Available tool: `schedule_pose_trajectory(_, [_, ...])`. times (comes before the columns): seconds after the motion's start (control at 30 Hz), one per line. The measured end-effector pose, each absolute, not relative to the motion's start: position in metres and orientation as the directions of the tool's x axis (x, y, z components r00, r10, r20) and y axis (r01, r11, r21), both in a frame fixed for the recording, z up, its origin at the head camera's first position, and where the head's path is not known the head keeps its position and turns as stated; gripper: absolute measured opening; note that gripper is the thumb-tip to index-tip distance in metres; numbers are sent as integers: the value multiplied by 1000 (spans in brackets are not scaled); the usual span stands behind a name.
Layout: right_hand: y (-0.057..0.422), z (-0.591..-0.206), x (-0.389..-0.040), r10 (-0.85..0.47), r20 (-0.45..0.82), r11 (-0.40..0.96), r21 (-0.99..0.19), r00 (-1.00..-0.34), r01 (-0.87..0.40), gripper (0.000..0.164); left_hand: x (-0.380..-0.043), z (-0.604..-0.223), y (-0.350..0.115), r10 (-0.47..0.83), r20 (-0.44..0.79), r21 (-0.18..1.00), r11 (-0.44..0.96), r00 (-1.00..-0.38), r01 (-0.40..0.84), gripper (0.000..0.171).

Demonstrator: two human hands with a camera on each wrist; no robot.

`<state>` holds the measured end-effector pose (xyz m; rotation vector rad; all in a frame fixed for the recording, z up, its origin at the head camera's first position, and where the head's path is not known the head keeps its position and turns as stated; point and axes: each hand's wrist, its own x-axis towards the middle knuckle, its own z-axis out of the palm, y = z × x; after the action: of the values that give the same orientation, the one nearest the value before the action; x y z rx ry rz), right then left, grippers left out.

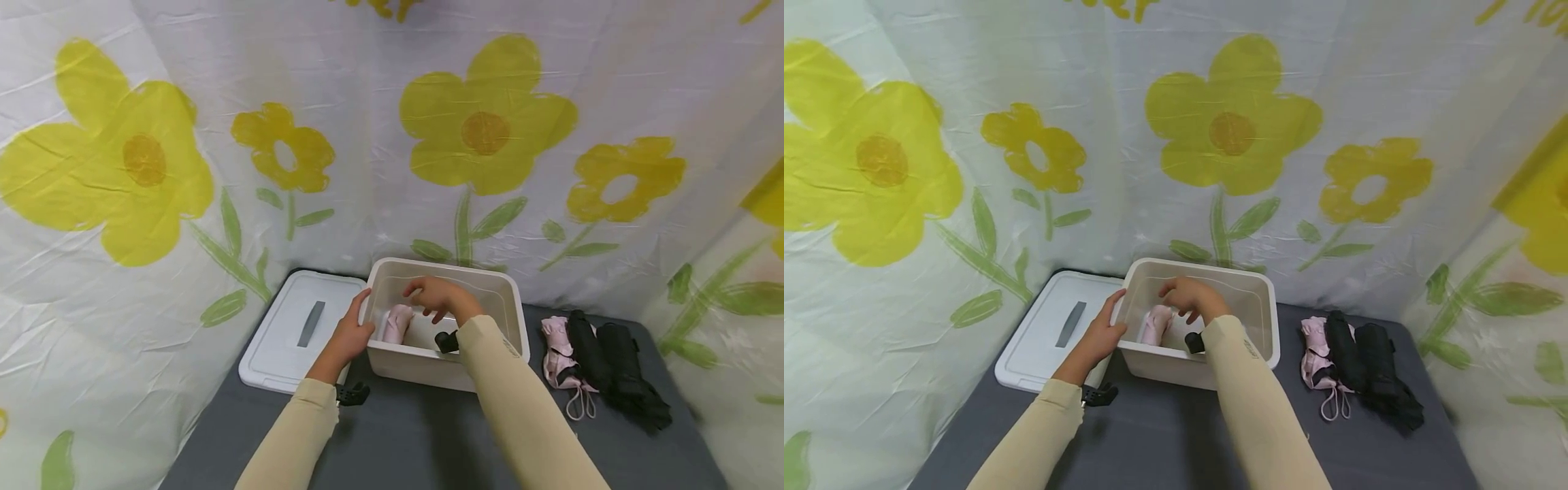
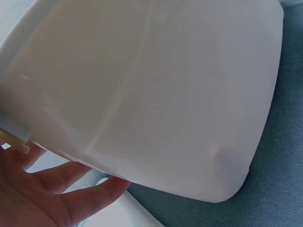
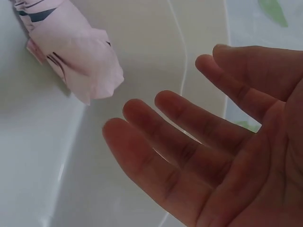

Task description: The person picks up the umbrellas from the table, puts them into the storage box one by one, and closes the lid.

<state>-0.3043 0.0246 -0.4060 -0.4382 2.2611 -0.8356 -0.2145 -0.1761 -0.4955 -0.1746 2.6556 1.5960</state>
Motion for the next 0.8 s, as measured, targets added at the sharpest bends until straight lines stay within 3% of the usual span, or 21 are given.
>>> schedule_pose_trajectory(0.8, [74,-398,-282,-576,-248,744,-553,-779,-374,35,-214,-494,-175,-67,-98,880,460,-993,-118,74])
